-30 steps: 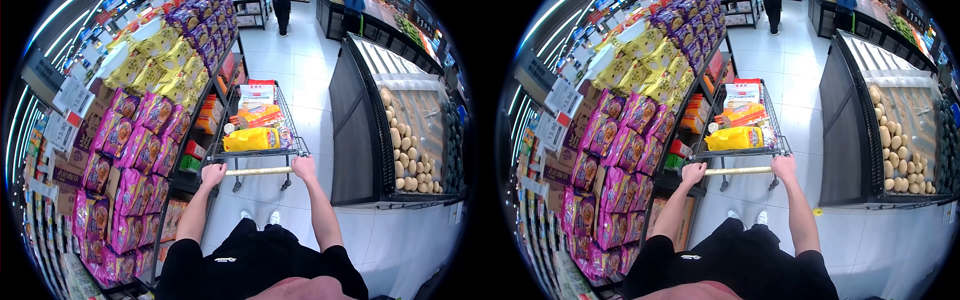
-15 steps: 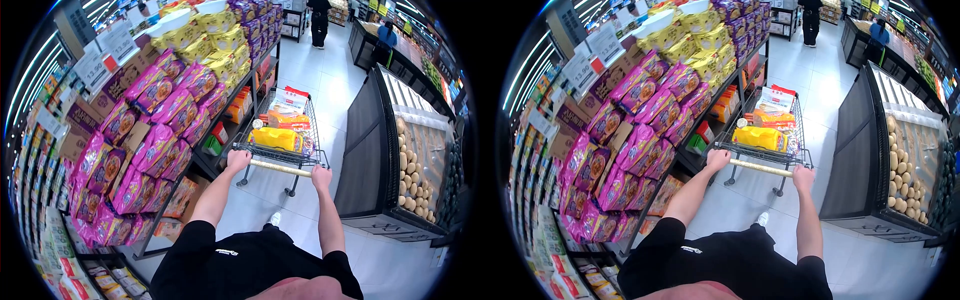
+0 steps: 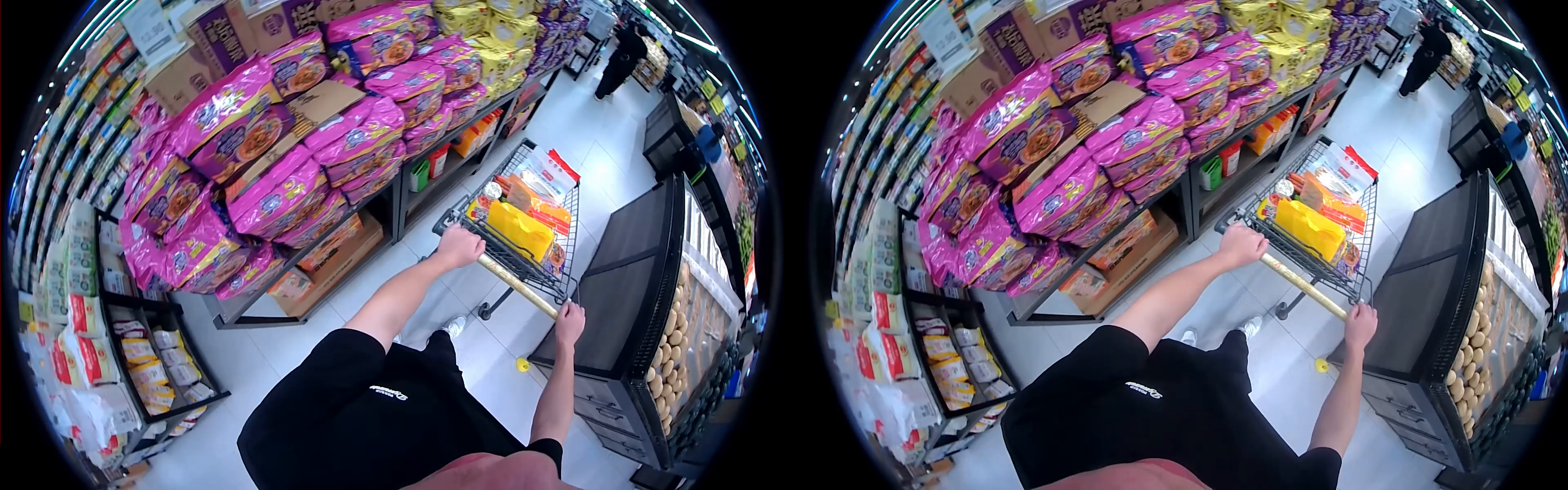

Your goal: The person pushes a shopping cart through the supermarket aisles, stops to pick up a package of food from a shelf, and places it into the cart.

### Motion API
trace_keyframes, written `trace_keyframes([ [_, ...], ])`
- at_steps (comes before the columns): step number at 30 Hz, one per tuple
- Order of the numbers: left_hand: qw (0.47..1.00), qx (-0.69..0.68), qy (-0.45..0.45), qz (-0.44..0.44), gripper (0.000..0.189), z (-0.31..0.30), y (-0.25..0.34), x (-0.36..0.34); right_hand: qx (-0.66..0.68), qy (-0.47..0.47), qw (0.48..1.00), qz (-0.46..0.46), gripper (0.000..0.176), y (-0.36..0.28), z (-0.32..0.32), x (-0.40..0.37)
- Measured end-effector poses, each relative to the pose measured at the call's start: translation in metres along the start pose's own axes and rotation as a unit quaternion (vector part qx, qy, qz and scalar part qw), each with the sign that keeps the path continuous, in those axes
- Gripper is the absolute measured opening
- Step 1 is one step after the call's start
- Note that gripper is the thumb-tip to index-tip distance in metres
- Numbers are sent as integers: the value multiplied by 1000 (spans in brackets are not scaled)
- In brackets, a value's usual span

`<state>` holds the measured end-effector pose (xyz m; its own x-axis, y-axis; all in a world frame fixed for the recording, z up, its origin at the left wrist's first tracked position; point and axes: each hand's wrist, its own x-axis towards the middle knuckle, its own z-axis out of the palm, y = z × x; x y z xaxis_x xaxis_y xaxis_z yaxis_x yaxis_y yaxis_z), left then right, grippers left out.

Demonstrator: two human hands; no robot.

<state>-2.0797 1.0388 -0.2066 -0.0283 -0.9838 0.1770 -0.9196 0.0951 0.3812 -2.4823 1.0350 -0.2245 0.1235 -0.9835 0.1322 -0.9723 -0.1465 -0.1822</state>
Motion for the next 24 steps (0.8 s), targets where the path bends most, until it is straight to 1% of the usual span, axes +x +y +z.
trace_keyframes([
  [1, 1000, 1, 12, 23, 37, 0, 2, -8, -5, -4, 1000, -9, 23, 1, -5, -8],
  [2, 1000, 0, 14, 11, 37, 0, 5, -16, -6, -10, 1000, -20, 23, 3, -11, -17],
  [4, 999, -9, 9, 39, 37, 2, 8, -29, -21, 9, 999, -45, 30, -1, -27, -32],
  [5, 1000, -7, 12, 28, 37, 2, 9, -35, -24, 0, 999, -43, 32, 8, -26, -40],
  [8, 998, -23, 21, 49, 35, 3, 12, -48, -16, -23, 996, -79, 32, 20, -31, -57],
  [10, 998, -31, 33, 41, 35, 2, 12, -54, -45, -19, 993, -105, 27, 14, -38, -63],
  [13, 997, -40, 44, 39, 34, 1, 14, -59, -71, -34, 985, -151, 26, -3, -58, -70],
  [15, 998, -15, 48, 36, 35, 2, 15, -59, -60, -42, 984, -160, 24, -7, -67, -76],
  [17, 998, -11, 56, 31, 36, 5, 18, -60, -63, -42, 982, -172, 15, -6, -72, -87],
  [18, 998, -14, 51, 26, 37, 6, 18, -59, -62, -44, 982, -174, 15, -4, -72, -94],
  [19, 998, -17, 48, 20, 37, 7, 17, -58, -44, -25, 985, -167, 15, -2, -70, -101],
  [20, 997, -12, 74, 24, 39, 6, 18, -58, -26, -7, 987, -159, 27, 0, -70, -110],
  [21, 997, -13, 73, 21, 39, 5, 19, -59, -26, -10, 987, -160, 27, -1, -67, -119],
  [23, 998, -2, 54, 11, 39, 5, 22, -56, 16, 9, 995, -95, 52, -4, -61, -136],
  [24, 999, 7, 36, 7, 38, 4, 22, -55, 11, -9, 997, -80, 64, -5, -57, -142],
])
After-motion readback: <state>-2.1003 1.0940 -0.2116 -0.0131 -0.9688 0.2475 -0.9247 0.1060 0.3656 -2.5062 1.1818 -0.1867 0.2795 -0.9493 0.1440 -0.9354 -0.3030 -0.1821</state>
